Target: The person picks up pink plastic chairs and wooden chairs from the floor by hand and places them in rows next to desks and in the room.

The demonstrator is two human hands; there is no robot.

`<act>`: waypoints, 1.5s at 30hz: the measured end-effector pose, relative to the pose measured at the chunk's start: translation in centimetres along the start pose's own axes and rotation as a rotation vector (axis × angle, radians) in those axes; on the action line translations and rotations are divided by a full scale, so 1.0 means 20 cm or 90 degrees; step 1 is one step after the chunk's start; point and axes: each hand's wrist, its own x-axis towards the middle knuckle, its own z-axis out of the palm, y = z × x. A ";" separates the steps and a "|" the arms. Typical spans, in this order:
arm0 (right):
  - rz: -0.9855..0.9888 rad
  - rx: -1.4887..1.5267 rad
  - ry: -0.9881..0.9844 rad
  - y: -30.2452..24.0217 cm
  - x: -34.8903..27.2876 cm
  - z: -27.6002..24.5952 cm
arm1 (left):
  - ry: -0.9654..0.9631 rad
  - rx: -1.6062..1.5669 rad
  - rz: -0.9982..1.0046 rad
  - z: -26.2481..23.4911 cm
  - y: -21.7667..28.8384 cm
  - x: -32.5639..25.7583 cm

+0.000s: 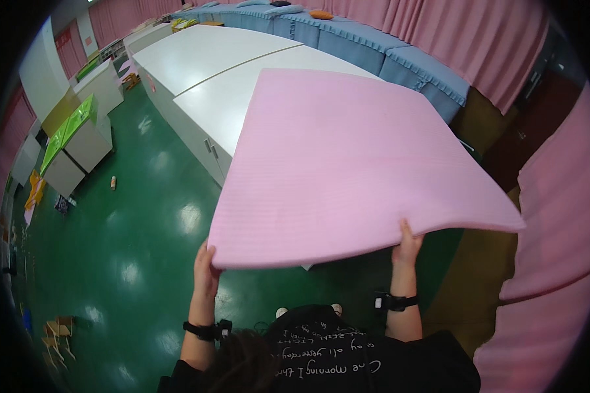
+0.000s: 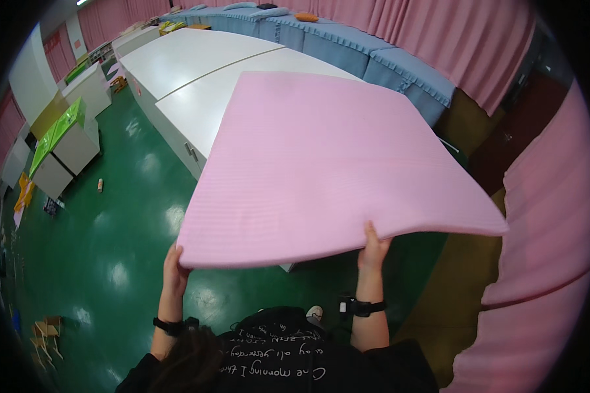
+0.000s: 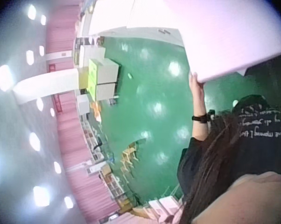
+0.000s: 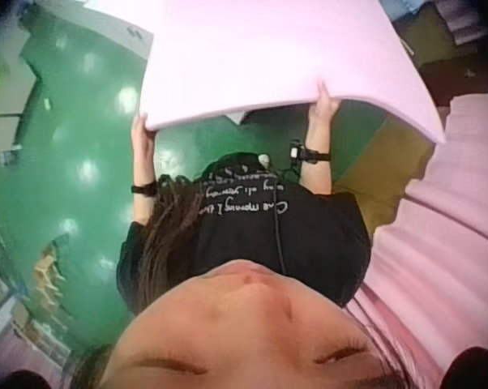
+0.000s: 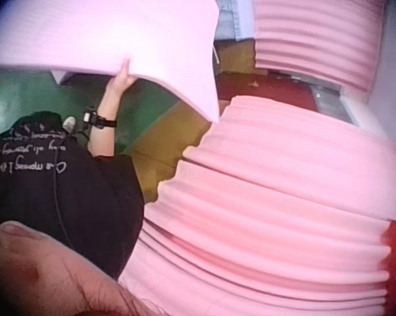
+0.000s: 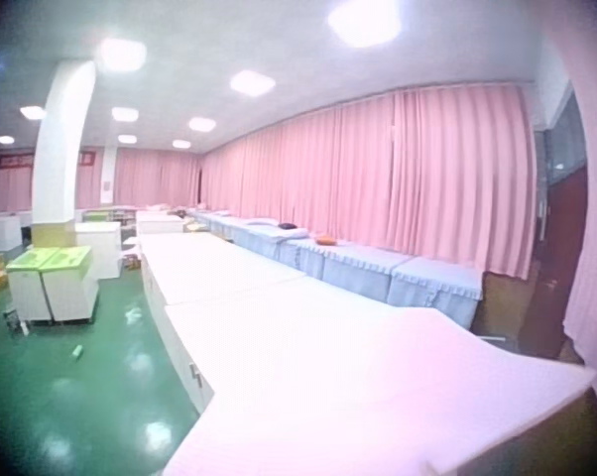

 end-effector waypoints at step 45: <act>-0.073 -0.193 0.640 0.67 -0.02 0.14 | 0.351 0.202 0.109 -0.83 0.17 2.81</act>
